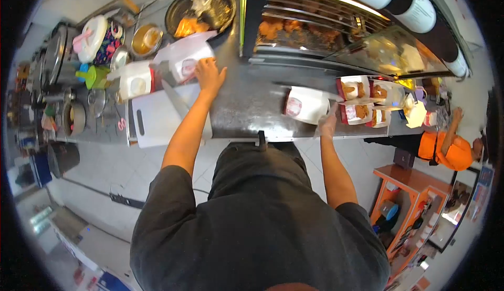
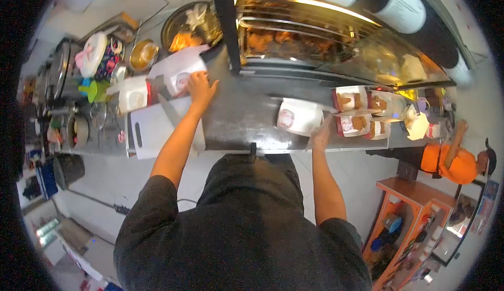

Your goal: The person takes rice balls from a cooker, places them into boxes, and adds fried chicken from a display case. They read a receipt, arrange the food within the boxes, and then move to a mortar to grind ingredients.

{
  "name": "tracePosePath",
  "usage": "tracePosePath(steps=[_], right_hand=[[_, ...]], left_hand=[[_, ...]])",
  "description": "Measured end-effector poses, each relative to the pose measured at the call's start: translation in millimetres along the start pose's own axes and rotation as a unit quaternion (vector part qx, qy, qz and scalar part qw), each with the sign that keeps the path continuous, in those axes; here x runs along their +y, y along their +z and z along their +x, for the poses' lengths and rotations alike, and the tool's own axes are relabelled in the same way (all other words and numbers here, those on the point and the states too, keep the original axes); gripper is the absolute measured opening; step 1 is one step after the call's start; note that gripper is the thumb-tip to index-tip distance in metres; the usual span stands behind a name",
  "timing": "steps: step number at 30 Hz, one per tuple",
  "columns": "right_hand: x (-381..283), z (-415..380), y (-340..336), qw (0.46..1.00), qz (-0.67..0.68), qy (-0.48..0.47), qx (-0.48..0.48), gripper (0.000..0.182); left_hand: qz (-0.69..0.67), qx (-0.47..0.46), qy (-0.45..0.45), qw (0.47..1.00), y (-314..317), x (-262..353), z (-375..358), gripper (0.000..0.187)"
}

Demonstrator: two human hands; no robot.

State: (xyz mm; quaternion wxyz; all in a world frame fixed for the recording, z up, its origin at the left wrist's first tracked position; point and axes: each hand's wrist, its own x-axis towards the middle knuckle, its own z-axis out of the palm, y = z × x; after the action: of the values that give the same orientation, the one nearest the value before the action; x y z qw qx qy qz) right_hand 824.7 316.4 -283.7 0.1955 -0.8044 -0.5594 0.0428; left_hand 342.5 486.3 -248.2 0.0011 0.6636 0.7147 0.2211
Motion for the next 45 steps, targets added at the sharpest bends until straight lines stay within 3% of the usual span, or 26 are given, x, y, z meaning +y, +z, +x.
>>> tracePosePath(steps=[2, 4, 5, 7, 10, 11, 12, 14, 16, 17, 18, 23, 26, 29, 30, 32, 34, 35, 37, 39, 40, 41, 42, 44, 45], right_hand=[[6.6, -7.7, -20.3, 0.995, 0.082, -0.020, 0.049, 0.050], [44.1, -8.7, -7.3, 0.989, 0.140, 0.005, -0.052, 0.059], [47.0, -9.5, -10.0, 0.961, 0.251, 0.086, -0.080, 0.058], [35.2, -13.6, -2.7, 0.845, 0.465, 0.224, -0.141, 0.059], [21.8, -12.7, 5.2, 0.864, 0.450, 0.217, -0.058, 0.054], [18.8, -13.4, -1.5, 0.926, 0.333, 0.163, -0.071, 0.049], [17.4, -14.8, -6.5, 0.969, 0.207, 0.110, -0.071, 0.055], [7.0, -8.0, -9.1, 0.978, 0.185, 0.090, -0.020, 0.061], [10.9, 8.8, -2.5, 0.967, 0.211, 0.127, -0.059, 0.057], [14.8, 15.5, 3.5, 0.960, 0.223, 0.145, -0.081, 0.055], [15.3, 21.6, 5.9, 0.963, 0.217, 0.137, -0.080, 0.054], [34.6, 47.8, 38.0, 0.964, 0.261, 0.041, -0.023, 0.039], [46.3, 55.3, 33.5, 0.976, 0.204, 0.017, -0.068, 0.032], [60.1, 56.6, 48.2, 0.959, 0.203, 0.170, -0.098, 0.039], [110.9, 63.7, 154.0, 0.981, 0.107, 0.126, -0.103, 0.043], [112.5, 71.2, 146.5, 0.970, 0.184, 0.109, -0.115, 0.058], [56.8, 70.9, 46.0, 0.950, 0.209, 0.180, -0.150, 0.065], [62.2, 72.0, 54.3, 0.964, 0.181, 0.136, -0.141, 0.066], [78.1, 68.3, 83.8, 0.984, 0.121, 0.040, -0.128, 0.068], [69.3, 77.2, 65.7, 0.975, 0.138, 0.053, -0.166, 0.066], [66.6, 81.9, 57.7, 0.970, 0.147, 0.059, -0.185, 0.065], [84.7, 81.1, 105.9, 0.983, 0.106, -0.041, -0.142, 0.064], [84.2, 85.3, 102.5, 0.985, 0.084, -0.054, -0.142, 0.064], [68.5, 88.9, 74.3, 0.986, 0.043, -0.079, -0.140, 0.064], [54.1, 95.0, 35.7, 0.982, 0.084, -0.046, -0.160, 0.053]], left_hand=[[0.020, 0.033, 0.004, 0.999, 19.5, -12.9, 20.6, 0.061], [0.008, -0.015, -0.058, 0.998, 38.8, -21.1, 30.7, 0.058], [-0.026, -0.072, -0.087, 0.993, 33.0, -18.3, 34.5, 0.054], [-0.040, -0.146, -0.103, 0.983, 19.5, -4.5, 31.9, 0.047], [-0.037, -0.188, -0.031, 0.981, 13.9, 9.3, 6.7, 0.035], [-0.020, -0.199, -0.005, 0.980, 11.4, 18.0, -5.9, 0.034], [-0.004, -0.209, 0.019, 0.978, 8.9, 30.3, -18.7, 0.032], [-0.037, -0.233, 0.059, 0.970, 5.6, 46.7, -47.0, 0.035], [-0.046, -0.218, 0.119, 0.968, 2.3, 70.0, -69.1, 0.039], [-0.041, -0.269, 0.118, 0.955, 2.5, 83.8, -76.8, 0.042], [-0.038, -0.319, 0.117, 0.940, 3.2, 98.2, -84.6, 0.045], [-0.154, -0.325, 0.140, 0.923, 39.6, 167.9, -126.5, 0.050], [-0.266, -0.322, 0.143, 0.897, 36.9, 218.8, -130.4, 0.051], [-0.214, -0.352, 0.154, 0.898, 52.9, 215.4, -135.7, 0.052], [-0.197, -0.360, 0.170, 0.896, 52.8, 216.0, -135.3, 0.053], [-0.013, -0.379, 0.139, 0.915, 22.6, 225.5, -135.8, 0.041], [-0.039, -0.516, 0.192, 0.834, -52.0, 265.6, -96.9, 0.043], [-0.052, -0.579, 0.209, 0.786, -94.8, 292.6, -78.9, 0.044], [-0.189, -0.535, 0.266, 0.779, -166.7, 351.1, -47.3, 0.051], [-0.250, -0.365, 0.404, 0.800, -217.8, 411.4, -16.4, 0.043], [-0.256, -0.330, 0.401, 0.815, -250.3, 446.5, -0.8, 0.042], [-0.261, -0.295, 0.397, 0.829, -279.6, 479.9, 13.7, 0.041], [-0.263, -0.253, 0.411, 0.835, -299.7, 505.1, 25.3, 0.040], [-0.246, -0.158, 0.451, 0.843, -320.8, 545.0, 46.7, 0.038], [-0.227, -0.104, 0.476, 0.843, -325.8, 562.3, 57.1, 0.037]])
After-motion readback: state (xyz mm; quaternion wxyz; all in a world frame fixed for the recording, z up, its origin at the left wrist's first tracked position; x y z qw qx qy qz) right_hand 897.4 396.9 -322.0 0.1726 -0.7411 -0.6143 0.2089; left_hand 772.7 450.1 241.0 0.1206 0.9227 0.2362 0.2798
